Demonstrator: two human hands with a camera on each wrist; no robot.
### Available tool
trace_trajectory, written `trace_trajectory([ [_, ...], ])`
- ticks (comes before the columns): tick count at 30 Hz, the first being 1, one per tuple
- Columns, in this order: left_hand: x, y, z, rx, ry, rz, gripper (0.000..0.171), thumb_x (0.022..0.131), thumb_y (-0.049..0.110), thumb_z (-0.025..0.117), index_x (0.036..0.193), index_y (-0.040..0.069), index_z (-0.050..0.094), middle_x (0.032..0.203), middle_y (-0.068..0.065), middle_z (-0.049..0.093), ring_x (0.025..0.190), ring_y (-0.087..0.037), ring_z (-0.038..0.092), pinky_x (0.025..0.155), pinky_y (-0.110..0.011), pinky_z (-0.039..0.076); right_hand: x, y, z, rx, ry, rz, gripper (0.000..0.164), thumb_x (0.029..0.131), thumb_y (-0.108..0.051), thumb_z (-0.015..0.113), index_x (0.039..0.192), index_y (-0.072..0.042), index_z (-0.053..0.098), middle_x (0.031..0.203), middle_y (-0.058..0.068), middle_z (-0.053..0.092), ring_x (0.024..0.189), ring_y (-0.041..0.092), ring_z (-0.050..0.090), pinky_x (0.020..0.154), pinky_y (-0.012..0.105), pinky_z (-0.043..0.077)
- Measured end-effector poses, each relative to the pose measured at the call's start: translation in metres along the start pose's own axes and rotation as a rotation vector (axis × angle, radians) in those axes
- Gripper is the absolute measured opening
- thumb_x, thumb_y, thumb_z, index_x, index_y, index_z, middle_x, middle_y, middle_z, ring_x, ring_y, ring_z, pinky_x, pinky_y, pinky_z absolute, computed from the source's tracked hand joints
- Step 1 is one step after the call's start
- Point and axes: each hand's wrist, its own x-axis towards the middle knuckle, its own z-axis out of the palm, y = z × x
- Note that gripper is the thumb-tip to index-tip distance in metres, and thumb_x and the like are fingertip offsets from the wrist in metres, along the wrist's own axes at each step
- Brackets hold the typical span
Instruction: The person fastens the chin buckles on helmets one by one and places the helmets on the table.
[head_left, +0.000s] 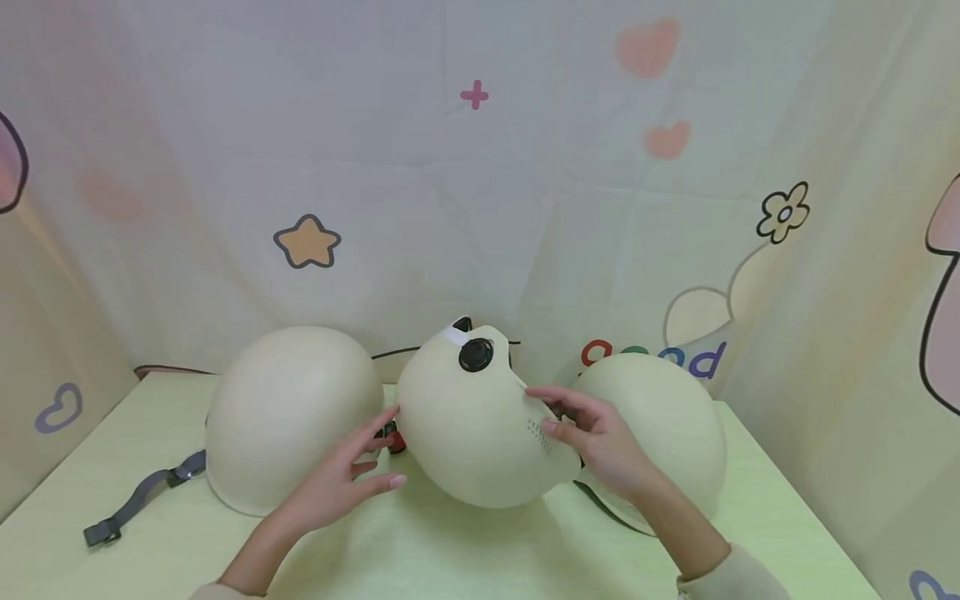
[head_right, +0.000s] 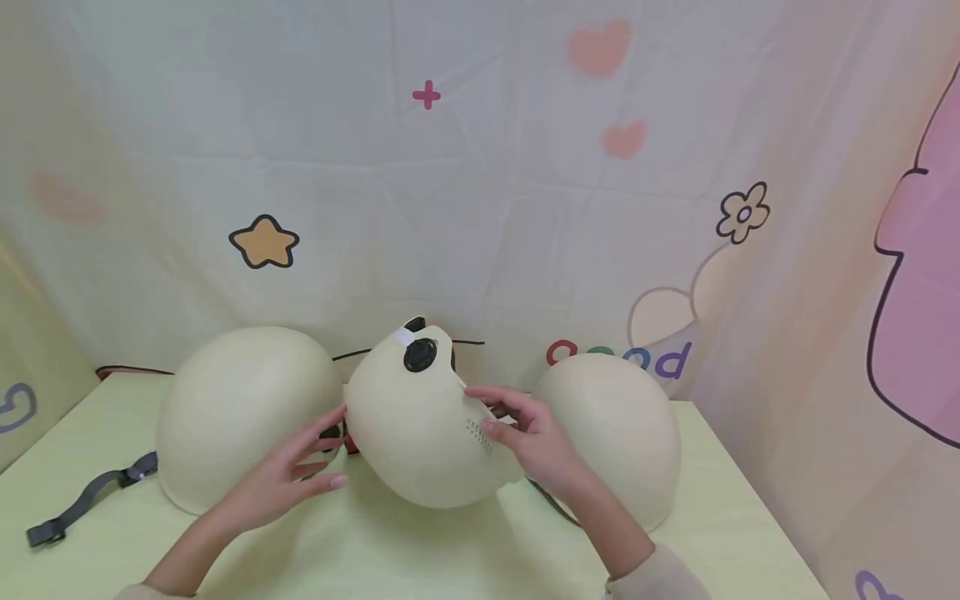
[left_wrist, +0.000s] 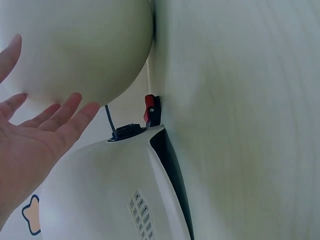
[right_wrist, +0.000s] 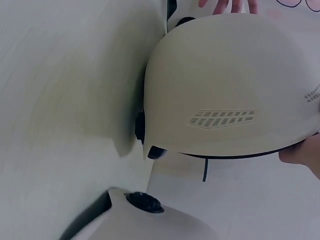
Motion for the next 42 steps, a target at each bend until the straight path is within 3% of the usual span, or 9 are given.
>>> trace_trajectory([
  [5,0.0,-0.003,0.001,0.003,-0.011,-0.013,0.076,0.084,0.027,0.067,0.145,0.022,0.022,0.147,-0.01,0.022,0.122,-0.039,0.039,0.093,-0.049,0.039,0.0,-0.006,-0.006,-0.121,-0.022,-0.011,0.037,0.088,0.0,0.056,0.124,-0.006,0.055,0.108,0.013,0.054,0.097,0.022,0.051,0.077,0.028,0.049],
  [11,0.001,-0.003,0.003,-0.004,-0.013,-0.026,0.078,0.084,0.029,0.067,0.146,0.025,0.02,0.148,-0.007,0.022,0.123,-0.037,0.039,0.092,-0.05,0.039,0.002,-0.015,-0.011,-0.265,-0.07,0.008,0.041,0.087,-0.001,0.058,0.126,-0.012,0.056,0.122,0.005,0.056,0.099,0.025,0.051,0.079,0.028,0.048],
  [17,0.001,-0.003,0.005,0.007,-0.025,-0.015,0.076,0.084,0.029,0.066,0.146,0.024,0.021,0.138,-0.011,0.036,0.122,-0.037,0.04,0.091,-0.052,0.04,0.003,-0.021,-0.018,-0.382,-0.096,-0.003,0.046,0.083,0.007,0.059,0.125,-0.012,0.057,0.122,0.006,0.056,0.096,0.023,0.052,0.077,0.027,0.05],
  [21,0.002,-0.003,0.006,0.018,-0.038,0.004,0.074,0.085,0.028,0.065,0.146,0.022,0.023,0.124,-0.013,0.044,0.121,-0.038,0.042,0.089,-0.051,0.042,0.001,-0.023,-0.021,-0.404,-0.115,-0.031,0.048,0.081,0.01,0.061,0.125,-0.008,0.057,0.121,0.01,0.057,0.091,0.022,0.055,0.076,0.027,0.05],
  [28,0.002,-0.005,0.011,0.005,-0.057,-0.04,0.077,0.084,0.033,0.065,0.146,0.027,0.019,0.138,-0.013,0.037,0.122,-0.033,0.041,0.091,-0.05,0.04,-0.001,-0.024,-0.021,-0.396,-0.104,-0.034,0.05,0.079,0.013,0.061,0.125,-0.007,0.057,0.123,0.01,0.056,0.097,0.023,0.056,0.08,0.029,0.049],
  [38,0.005,-0.002,0.014,-0.017,-0.065,-0.06,0.08,0.085,0.031,0.065,0.146,0.03,0.015,0.144,-0.011,0.029,0.123,-0.032,0.04,0.094,-0.05,0.037,-0.003,-0.015,-0.022,-0.361,-0.083,-0.063,0.05,0.078,0.015,0.059,0.124,-0.005,0.057,0.123,0.011,0.056,0.107,0.024,0.052,0.084,0.031,0.048],
  [42,0.008,0.001,0.015,-0.003,-0.055,-0.03,0.08,0.085,0.029,0.065,0.147,0.028,0.014,0.125,-0.011,0.041,0.122,-0.033,0.04,0.094,-0.051,0.038,-0.005,-0.012,-0.026,-0.344,-0.058,-0.053,0.051,0.079,0.013,0.06,0.126,-0.007,0.056,0.126,0.009,0.054,0.104,0.023,0.053,0.085,0.03,0.047],
])
